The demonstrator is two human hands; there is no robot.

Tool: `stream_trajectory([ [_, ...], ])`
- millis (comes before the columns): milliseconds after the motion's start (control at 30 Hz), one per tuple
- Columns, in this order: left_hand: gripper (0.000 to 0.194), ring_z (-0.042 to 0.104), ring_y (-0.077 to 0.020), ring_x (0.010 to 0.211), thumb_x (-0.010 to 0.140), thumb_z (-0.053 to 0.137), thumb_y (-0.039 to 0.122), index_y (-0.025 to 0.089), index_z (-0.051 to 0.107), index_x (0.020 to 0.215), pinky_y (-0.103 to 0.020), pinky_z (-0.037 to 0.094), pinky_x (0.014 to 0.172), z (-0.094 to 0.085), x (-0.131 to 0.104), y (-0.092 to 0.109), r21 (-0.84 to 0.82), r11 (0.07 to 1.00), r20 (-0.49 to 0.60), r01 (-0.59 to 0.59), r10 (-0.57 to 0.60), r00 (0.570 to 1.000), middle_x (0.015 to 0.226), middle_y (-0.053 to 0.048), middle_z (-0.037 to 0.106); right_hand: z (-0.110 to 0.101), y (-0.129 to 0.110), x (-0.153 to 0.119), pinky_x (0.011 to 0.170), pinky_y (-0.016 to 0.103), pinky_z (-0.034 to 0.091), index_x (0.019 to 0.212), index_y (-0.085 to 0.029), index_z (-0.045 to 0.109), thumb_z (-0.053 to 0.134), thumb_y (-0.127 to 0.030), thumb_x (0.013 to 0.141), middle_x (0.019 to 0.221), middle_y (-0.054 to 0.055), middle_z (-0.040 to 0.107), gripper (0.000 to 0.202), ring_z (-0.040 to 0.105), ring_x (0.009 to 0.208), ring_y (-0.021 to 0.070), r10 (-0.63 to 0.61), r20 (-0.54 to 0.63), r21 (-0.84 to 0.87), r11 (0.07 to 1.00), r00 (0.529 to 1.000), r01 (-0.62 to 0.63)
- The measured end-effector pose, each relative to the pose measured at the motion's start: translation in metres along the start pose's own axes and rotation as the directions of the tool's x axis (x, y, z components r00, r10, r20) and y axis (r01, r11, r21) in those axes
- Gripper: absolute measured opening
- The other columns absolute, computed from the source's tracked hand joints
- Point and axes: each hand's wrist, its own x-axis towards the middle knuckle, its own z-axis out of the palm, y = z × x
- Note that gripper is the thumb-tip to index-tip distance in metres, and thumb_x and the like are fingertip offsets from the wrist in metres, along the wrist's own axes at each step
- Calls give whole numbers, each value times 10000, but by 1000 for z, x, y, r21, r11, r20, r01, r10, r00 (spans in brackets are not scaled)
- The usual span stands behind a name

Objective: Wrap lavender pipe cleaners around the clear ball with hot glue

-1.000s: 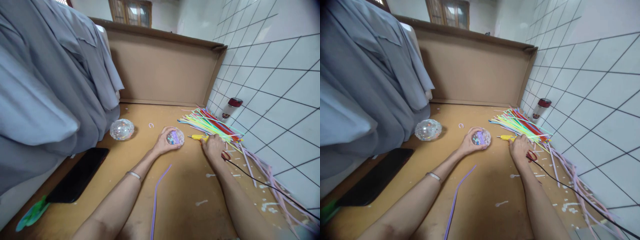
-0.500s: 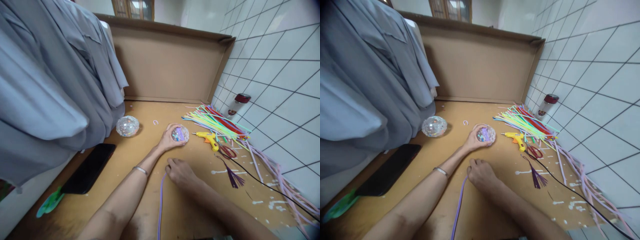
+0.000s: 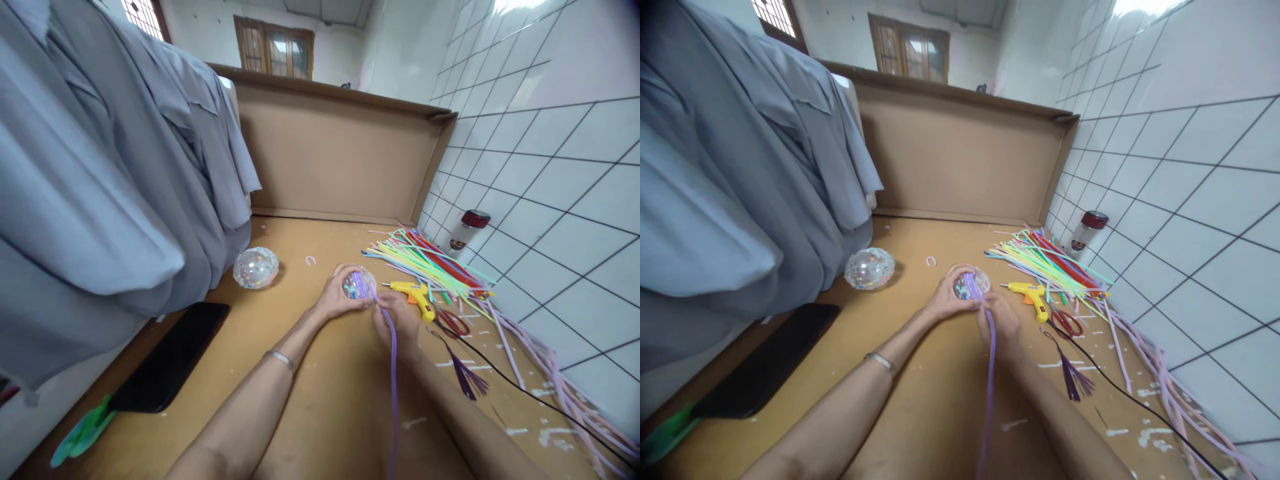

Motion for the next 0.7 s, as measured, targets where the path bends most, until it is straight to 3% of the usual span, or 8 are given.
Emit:
stream_trajectory([
  [67,631,564,-260,1128,541,829,261,204,569,1113,-422,443,1010,0,0,1,-4,1000,9,13,-13,1000,1172,-91,573,6,10,11,719,324,533,920,-216,525,522,-28,786,882,50,634,231,635,835,175,25,-80,-3,1000,996,-25],
  [200,600,565,-252,1122,538,815,212,212,583,1092,-410,443,1006,-2,0,0,-12,1000,19,7,-7,1000,1160,-81,580,23,21,12,726,347,546,920,-220,525,504,-41,798,908,59,636,217,639,859,181,46,-110,27,999,993,-43],
  [400,581,561,-248,1129,551,784,171,216,582,1093,-428,438,1018,-3,1,-3,-21,1000,21,-3,3,1000,1170,-76,581,31,25,-3,726,339,546,890,-220,540,482,-65,822,878,60,648,179,652,831,175,54,-27,53,997,998,-53],
  [700,584,546,-257,1169,545,791,191,220,592,1093,-442,430,1038,-2,-1,-8,-5,1000,29,-3,3,1000,1187,-80,583,30,27,-1,741,344,540,850,-222,534,458,-79,837,871,59,652,162,647,827,172,129,25,127,983,991,-131],
])
